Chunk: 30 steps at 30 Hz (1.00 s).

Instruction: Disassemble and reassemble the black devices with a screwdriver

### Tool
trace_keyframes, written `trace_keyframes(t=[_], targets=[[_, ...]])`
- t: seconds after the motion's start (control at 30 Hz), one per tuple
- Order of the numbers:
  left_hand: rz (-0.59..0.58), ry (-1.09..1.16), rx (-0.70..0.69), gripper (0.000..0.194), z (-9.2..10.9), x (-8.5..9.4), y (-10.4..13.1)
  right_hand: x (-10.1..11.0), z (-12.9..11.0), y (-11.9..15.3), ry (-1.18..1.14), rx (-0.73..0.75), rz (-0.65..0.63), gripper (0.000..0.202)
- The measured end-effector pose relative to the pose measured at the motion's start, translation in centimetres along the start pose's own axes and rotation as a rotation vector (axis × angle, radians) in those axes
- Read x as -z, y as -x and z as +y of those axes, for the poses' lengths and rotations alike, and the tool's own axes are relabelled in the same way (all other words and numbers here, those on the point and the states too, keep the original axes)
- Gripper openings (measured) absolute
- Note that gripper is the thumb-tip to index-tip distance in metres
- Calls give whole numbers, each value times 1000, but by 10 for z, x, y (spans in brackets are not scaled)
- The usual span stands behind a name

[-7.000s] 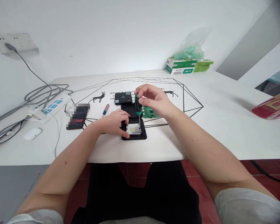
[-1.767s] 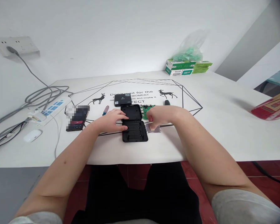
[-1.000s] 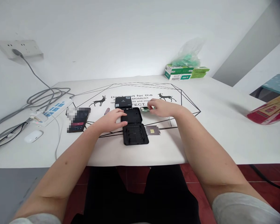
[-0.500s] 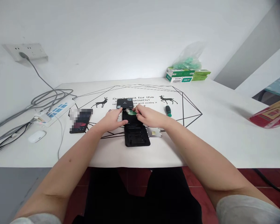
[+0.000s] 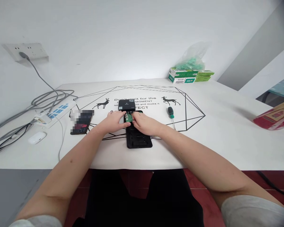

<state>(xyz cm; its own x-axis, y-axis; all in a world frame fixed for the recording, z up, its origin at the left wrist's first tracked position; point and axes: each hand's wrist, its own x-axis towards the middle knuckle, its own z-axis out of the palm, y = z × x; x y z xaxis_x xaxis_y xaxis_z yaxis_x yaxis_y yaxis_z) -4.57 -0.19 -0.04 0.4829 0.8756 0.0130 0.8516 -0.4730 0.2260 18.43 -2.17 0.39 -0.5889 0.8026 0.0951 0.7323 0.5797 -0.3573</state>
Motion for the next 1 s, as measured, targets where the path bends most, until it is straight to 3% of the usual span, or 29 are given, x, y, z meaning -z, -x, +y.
trace_keyframes(t=[0.27,0.47,0.67,1.0], targets=[[-14,-15,-22,57,0,2,1,-3,1,0,72,-6,-11,13],[-30,-27,-18,59,0,1,2,19,11,3,121,-234,-24,42],[-42,-36,-13,59,1,3,2,31,9,2,180,-290,-89,30],[-27,-11,-26,56,2,2,1,29,1,4,215,-277,-88,33]])
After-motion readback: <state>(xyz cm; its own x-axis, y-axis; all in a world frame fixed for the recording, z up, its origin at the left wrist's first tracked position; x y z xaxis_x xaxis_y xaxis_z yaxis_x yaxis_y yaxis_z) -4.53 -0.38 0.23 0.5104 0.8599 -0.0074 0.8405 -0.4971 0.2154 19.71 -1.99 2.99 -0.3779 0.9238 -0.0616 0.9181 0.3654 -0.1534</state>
